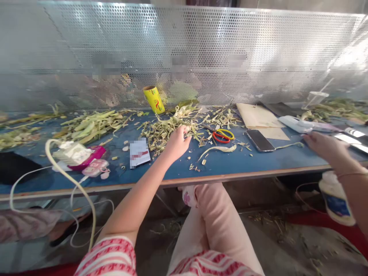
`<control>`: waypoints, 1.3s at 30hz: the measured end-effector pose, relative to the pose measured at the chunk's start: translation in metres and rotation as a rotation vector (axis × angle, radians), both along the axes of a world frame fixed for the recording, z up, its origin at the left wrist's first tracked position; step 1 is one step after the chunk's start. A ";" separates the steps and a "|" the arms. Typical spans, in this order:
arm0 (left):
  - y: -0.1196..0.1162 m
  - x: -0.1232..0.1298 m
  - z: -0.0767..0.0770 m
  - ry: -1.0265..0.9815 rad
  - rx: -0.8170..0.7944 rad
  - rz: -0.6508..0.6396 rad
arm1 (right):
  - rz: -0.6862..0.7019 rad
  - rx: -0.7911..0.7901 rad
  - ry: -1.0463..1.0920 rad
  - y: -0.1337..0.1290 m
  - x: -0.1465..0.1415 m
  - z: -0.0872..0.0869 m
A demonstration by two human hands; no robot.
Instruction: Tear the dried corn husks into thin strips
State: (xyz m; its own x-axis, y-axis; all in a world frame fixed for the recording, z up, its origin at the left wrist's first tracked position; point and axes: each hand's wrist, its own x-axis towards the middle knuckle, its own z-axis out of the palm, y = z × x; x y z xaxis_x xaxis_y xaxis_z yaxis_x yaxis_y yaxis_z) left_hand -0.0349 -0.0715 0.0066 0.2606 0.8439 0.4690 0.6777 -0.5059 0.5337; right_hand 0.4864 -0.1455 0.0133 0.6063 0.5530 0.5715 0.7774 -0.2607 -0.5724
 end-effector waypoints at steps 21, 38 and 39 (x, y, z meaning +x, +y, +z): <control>-0.029 0.021 -0.023 0.048 0.220 -0.186 | -0.187 0.086 0.526 -0.146 0.001 -0.274; -0.032 0.008 -0.013 0.132 0.070 -0.205 | -0.132 0.107 0.800 -0.153 -0.023 -0.281; -0.032 0.008 -0.013 0.128 0.075 -0.208 | -0.139 0.096 0.813 -0.157 -0.025 -0.284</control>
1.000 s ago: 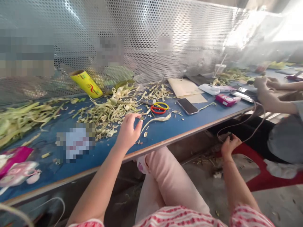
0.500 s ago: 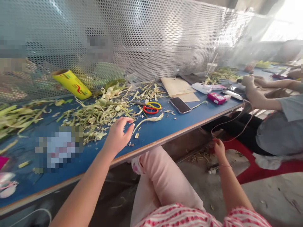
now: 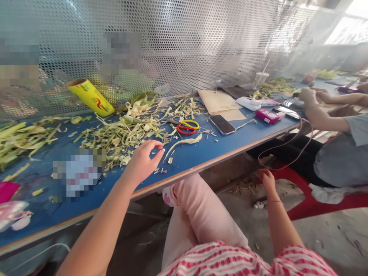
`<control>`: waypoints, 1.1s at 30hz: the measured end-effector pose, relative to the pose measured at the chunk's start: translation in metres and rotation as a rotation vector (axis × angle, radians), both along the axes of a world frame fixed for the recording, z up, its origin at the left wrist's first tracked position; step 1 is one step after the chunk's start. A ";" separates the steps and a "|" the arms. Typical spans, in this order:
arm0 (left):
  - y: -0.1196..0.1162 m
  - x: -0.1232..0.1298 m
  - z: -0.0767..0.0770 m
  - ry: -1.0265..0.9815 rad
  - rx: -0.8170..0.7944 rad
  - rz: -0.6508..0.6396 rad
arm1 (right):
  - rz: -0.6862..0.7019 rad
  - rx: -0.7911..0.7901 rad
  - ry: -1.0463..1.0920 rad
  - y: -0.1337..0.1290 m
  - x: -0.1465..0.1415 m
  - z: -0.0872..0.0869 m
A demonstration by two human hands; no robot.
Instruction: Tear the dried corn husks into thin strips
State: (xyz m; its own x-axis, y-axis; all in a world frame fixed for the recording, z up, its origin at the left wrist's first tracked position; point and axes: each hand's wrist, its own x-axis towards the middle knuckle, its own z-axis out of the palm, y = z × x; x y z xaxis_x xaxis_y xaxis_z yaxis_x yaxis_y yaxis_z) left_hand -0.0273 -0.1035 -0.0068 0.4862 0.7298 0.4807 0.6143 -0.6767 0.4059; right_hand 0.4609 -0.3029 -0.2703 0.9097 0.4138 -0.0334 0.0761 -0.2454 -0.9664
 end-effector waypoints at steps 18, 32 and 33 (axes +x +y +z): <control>0.024 -0.001 0.047 -0.016 0.140 0.067 | 0.049 0.343 -0.553 0.050 -0.091 0.133; 0.121 0.010 -0.010 -0.033 0.042 0.281 | 1.231 0.189 -1.142 0.218 -0.270 0.296; 0.123 0.011 -0.014 -0.005 0.020 0.291 | 1.222 0.144 -1.173 0.235 -0.279 0.298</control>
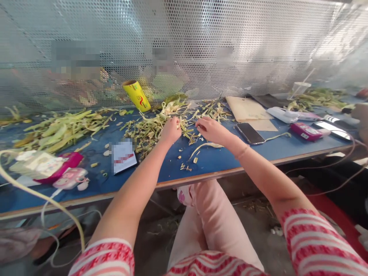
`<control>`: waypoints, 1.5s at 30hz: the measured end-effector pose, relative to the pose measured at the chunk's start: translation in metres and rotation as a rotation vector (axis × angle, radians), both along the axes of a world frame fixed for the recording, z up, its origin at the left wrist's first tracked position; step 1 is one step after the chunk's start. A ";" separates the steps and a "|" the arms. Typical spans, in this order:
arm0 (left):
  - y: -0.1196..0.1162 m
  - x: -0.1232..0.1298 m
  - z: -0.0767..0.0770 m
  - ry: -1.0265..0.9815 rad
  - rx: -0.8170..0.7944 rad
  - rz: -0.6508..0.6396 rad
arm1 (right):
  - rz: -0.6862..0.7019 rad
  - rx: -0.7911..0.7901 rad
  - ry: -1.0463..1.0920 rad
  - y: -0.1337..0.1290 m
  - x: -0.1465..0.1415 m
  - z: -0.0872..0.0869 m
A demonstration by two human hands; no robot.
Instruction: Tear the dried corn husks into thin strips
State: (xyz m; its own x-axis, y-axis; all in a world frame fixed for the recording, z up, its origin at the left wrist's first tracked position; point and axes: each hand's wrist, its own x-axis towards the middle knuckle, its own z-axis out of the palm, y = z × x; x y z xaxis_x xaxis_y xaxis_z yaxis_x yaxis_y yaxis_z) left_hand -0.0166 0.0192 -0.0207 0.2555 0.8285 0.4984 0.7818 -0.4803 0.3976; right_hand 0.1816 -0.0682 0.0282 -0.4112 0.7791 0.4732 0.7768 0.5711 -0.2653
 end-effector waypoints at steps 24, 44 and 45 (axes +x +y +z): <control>0.015 0.015 0.005 0.002 -0.311 -0.125 | -0.130 -0.232 0.282 0.093 -0.009 -0.052; 0.012 0.012 -0.007 -0.276 0.071 -0.242 | 0.123 -0.471 0.899 0.090 -0.017 -0.054; 0.011 0.013 -0.007 -0.283 0.070 -0.244 | 0.128 -0.470 0.904 0.089 -0.017 -0.054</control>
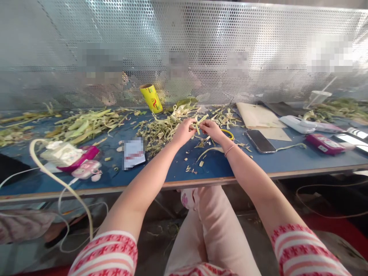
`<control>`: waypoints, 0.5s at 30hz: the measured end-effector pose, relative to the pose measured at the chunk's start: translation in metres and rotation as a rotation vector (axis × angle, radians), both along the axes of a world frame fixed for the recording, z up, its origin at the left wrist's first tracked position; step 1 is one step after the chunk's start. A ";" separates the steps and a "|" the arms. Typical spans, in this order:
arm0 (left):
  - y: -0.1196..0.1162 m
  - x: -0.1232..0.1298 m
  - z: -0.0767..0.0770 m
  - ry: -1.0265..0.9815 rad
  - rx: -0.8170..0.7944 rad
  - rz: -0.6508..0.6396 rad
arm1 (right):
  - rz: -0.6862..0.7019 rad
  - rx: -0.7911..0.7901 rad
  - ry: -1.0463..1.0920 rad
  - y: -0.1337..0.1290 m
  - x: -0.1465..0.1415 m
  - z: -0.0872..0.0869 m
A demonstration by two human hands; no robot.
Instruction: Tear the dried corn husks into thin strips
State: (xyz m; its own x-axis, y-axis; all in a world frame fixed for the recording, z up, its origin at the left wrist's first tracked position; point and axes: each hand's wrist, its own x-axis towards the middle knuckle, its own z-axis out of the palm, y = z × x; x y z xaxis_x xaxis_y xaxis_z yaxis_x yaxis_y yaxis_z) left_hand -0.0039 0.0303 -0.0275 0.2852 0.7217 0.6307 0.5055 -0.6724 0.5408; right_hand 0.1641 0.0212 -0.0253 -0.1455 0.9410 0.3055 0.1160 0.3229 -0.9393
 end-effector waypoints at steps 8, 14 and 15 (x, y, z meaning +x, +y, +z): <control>-0.012 -0.001 0.010 -0.202 -0.002 -0.071 | 0.021 0.032 0.032 -0.003 -0.005 0.005; -0.018 -0.004 0.017 -0.151 0.008 -0.111 | -0.021 0.088 -0.007 0.000 -0.006 0.001; -0.019 -0.004 0.018 -0.124 0.022 -0.116 | -0.025 0.094 -0.019 0.001 -0.007 0.000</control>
